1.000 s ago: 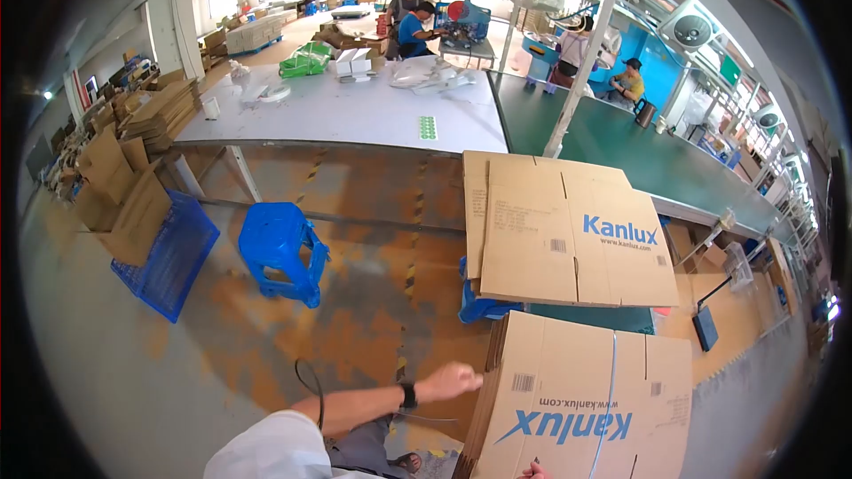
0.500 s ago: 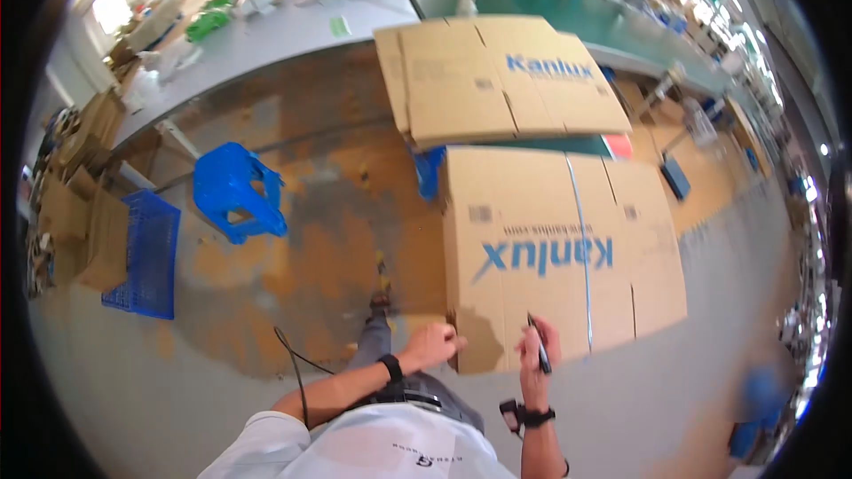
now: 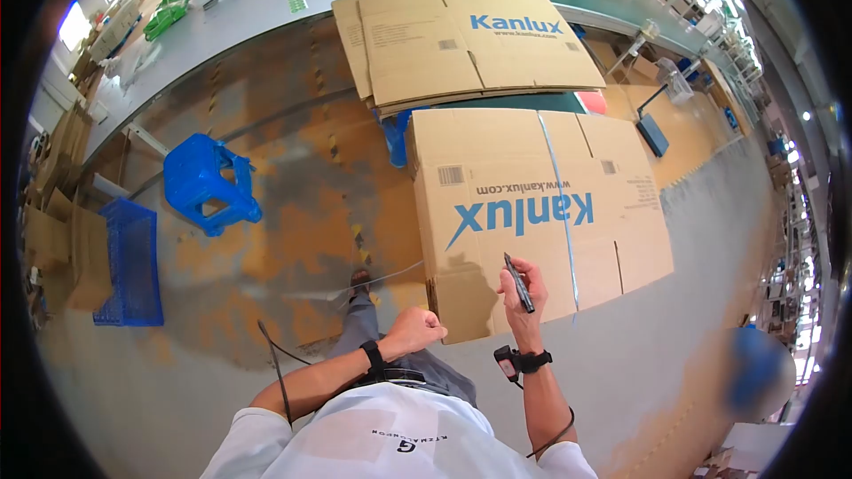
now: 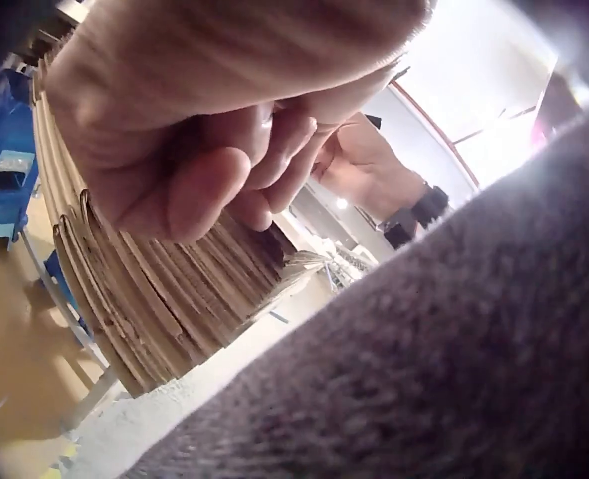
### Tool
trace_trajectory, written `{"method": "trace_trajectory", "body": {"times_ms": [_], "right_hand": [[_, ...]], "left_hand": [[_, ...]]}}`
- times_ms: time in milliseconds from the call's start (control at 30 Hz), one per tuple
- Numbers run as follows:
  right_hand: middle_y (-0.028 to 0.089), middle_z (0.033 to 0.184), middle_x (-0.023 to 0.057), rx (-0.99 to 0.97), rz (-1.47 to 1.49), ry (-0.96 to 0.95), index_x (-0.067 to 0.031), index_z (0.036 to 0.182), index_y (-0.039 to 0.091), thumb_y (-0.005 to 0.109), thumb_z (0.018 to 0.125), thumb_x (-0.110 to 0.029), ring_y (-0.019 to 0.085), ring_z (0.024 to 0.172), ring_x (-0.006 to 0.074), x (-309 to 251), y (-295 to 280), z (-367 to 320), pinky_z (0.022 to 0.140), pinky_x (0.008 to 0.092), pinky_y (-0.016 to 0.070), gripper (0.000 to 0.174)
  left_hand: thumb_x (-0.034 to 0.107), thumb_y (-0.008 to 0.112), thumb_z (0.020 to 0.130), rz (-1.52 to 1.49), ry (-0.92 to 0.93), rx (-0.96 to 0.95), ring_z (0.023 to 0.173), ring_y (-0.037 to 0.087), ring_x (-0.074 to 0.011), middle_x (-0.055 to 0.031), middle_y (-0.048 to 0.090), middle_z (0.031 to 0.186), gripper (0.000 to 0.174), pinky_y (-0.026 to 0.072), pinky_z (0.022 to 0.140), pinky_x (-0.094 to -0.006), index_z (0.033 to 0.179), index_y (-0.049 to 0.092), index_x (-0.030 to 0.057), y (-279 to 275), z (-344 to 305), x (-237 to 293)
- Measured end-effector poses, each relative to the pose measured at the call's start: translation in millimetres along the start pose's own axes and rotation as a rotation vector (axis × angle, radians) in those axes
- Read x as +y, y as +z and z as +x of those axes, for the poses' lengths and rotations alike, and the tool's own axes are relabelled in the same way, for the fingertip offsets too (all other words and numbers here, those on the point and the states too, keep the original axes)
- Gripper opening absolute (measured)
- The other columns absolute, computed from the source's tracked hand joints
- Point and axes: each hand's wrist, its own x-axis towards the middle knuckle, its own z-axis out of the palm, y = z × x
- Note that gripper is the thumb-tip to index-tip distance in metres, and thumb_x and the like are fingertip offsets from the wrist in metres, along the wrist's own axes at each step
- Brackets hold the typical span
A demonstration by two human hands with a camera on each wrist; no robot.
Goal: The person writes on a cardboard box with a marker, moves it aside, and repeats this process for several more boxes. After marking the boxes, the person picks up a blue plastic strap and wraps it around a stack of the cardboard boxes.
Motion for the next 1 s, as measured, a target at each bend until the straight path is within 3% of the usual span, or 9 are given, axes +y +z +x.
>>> {"method": "trace_trajectory", "body": {"times_ms": [133, 233, 367, 533, 667, 833, 1000], "right_hand": [[0.069, 0.093, 0.0079, -0.012, 0.023, 0.019, 0.0003, 0.116, 0.060, 0.058, 0.099, -0.020, 0.063, 0.062, 0.0095, -7, -2, 1, 0.051, 0.0222, 0.0452, 0.026], [0.067, 0.084, 0.0062, 0.051, 0.039, 0.092, 0.0008, 0.113, 0.063, 0.058, 0.099, -0.018, 0.061, 0.060, 0.0100, -16, -12, -5, 0.055, 0.0249, 0.0494, 0.024], [0.068, 0.084, 0.0072, 0.200, 0.066, 0.120, 0.0010, 0.113, 0.062, 0.056, 0.100, -0.019, 0.062, 0.059, 0.0096, -2, -39, -22, 0.054, 0.0241, 0.0486, 0.025], [0.066, 0.080, 0.0072, 0.523, 0.145, 0.185, -0.0015, 0.117, 0.055, 0.053, 0.101, -0.022, 0.058, 0.058, 0.0086, 6, -95, -51, 0.050, 0.0209, 0.0422, 0.026], [0.065, 0.084, 0.0054, 0.762, 0.089, 0.200, -0.0035, 0.112, 0.053, 0.058, 0.099, -0.024, 0.059, 0.065, 0.0103, 26, -142, -70, 0.054, 0.0220, 0.0446, 0.024], [0.064, 0.086, 0.0063, 0.746, 0.075, 0.256, -0.0049, 0.110, 0.052, 0.061, 0.097, -0.019, 0.061, 0.070, 0.0107, 55, -153, -85, 0.057, 0.0230, 0.0473, 0.021], [0.065, 0.088, 0.0076, 0.666, 0.266, 0.334, -0.0063, 0.111, 0.050, 0.063, 0.097, -0.021, 0.065, 0.077, 0.0142, 78, -100, -103, 0.062, 0.0254, 0.0511, 0.024]], "left_hand": [[0.021, 0.073, 0.077, -0.114, 0.018, -0.080, 0.061, 0.056, -0.0078, -0.0012, 0.065, 0.065, 0.022, 0.0442, 0.055, -0.0269, 0.070, 0.069, 0.0007, 2, 16, -23], [0.021, 0.074, 0.077, -0.071, -0.072, -0.140, 0.059, 0.052, -0.0072, 0.0013, 0.062, 0.063, 0.021, 0.0415, 0.054, -0.0259, 0.069, 0.069, 0.0023, -12, 10, 7], [0.021, 0.073, 0.079, 0.015, -0.079, -0.229, 0.060, 0.056, -0.0079, -0.0016, 0.064, 0.064, 0.021, 0.0434, 0.057, -0.0249, 0.071, 0.069, 0.0020, -18, 19, 8], [0.024, 0.071, 0.085, 0.004, 0.023, -0.110, 0.060, 0.053, -0.0075, -0.0007, 0.063, 0.065, 0.026, 0.0417, 0.056, -0.0267, 0.073, 0.070, 0.0011, -19, 15, 15], [0.020, 0.070, 0.087, -0.048, 0.054, -0.016, 0.061, 0.049, -0.0053, 0.0020, 0.061, 0.068, 0.023, 0.0395, 0.055, -0.0248, 0.077, 0.067, 0.0004, -28, 28, 2], [0.013, 0.068, 0.089, -0.196, 0.061, 0.125, 0.065, 0.051, -0.0033, 0.0040, 0.061, 0.072, 0.013, 0.0396, 0.059, -0.0211, 0.087, 0.065, 0.0010, -48, 44, 13], [0.011, 0.064, 0.091, -0.076, 0.170, 0.343, 0.073, 0.055, -0.0042, 0.0030, 0.063, 0.082, 0.011, 0.0444, 0.067, -0.0211, 0.096, 0.066, 0.0018, -101, 95, 39]]}}
